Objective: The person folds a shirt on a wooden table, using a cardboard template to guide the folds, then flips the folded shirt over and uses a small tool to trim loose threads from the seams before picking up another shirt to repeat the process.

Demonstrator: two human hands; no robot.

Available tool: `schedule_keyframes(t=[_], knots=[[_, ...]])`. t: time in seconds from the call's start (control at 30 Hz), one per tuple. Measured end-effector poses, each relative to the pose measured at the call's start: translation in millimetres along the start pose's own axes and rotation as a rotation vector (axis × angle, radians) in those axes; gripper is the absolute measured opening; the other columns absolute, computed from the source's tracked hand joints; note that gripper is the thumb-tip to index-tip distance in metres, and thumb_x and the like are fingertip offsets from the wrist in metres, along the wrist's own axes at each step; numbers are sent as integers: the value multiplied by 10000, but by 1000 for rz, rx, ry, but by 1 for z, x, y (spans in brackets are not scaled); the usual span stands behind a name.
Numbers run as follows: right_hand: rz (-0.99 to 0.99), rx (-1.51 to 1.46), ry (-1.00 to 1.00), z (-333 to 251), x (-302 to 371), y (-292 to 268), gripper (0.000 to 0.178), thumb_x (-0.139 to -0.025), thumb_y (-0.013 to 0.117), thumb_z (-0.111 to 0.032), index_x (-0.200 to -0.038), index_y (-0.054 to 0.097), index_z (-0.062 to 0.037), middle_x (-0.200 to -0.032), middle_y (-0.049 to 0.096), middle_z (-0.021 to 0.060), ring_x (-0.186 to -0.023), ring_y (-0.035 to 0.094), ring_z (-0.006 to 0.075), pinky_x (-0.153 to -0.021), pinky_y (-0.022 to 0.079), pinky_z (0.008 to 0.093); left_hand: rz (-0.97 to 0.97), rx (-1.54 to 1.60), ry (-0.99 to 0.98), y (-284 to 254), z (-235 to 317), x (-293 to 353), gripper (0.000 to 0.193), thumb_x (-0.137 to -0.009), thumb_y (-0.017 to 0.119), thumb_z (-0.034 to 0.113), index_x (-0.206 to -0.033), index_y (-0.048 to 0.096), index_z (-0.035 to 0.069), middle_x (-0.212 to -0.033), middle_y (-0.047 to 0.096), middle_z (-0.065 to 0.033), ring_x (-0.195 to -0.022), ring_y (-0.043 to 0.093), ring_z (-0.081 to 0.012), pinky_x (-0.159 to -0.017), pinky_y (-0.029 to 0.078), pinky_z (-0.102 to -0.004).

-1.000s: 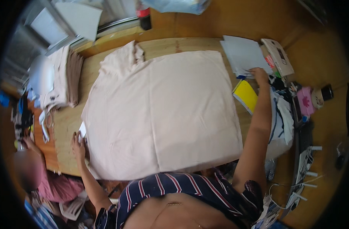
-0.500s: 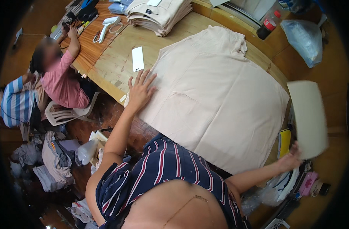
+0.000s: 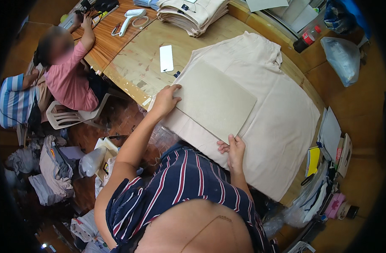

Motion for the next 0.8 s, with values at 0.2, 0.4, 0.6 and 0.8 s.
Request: schedule_keyframes(t=[0.2,0.4,0.6,0.8], knots=[[-28,119,-50,-20,-8,14,426,-874,405,-71,-1245,196,-49,-634,572,172,-436,531,145,-373,413,218,229,-317,32,-8,8,10,354,-672,644,119,-1010,551,75,-901,468,-168,-773,518,-315,-692,435,-378],[-11,132,-37,-18,-18,13,659,-864,417,-54,-1335,-37,-132,-658,570,196,-448,538,162,-377,428,236,342,-79,370,-2,42,58,203,-669,645,57,-853,562,29,-764,478,-114,-670,507,-241,-612,431,-320],[-64,117,23,-17,-17,15,673,-866,408,-47,-1332,-66,-155,-687,574,207,-479,558,166,-402,456,231,-71,91,606,48,74,115,223,-664,647,125,-859,580,39,-823,500,-93,-775,484,-240,-667,411,-327],[-56,127,42,-16,-19,14,661,-869,402,-49,-1331,-60,-156,-684,577,205,-480,565,166,-409,467,233,-128,17,558,81,68,123,200,-644,662,97,-819,581,45,-795,495,-63,-770,475,-213,-663,408,-304]])
Point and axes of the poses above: each hand's wrist, its own x-axis away from the middle knuckle, its own y-axis out of the palm, z = x × y, the point moved 8 cm from there along -x, towards the middle knuckle
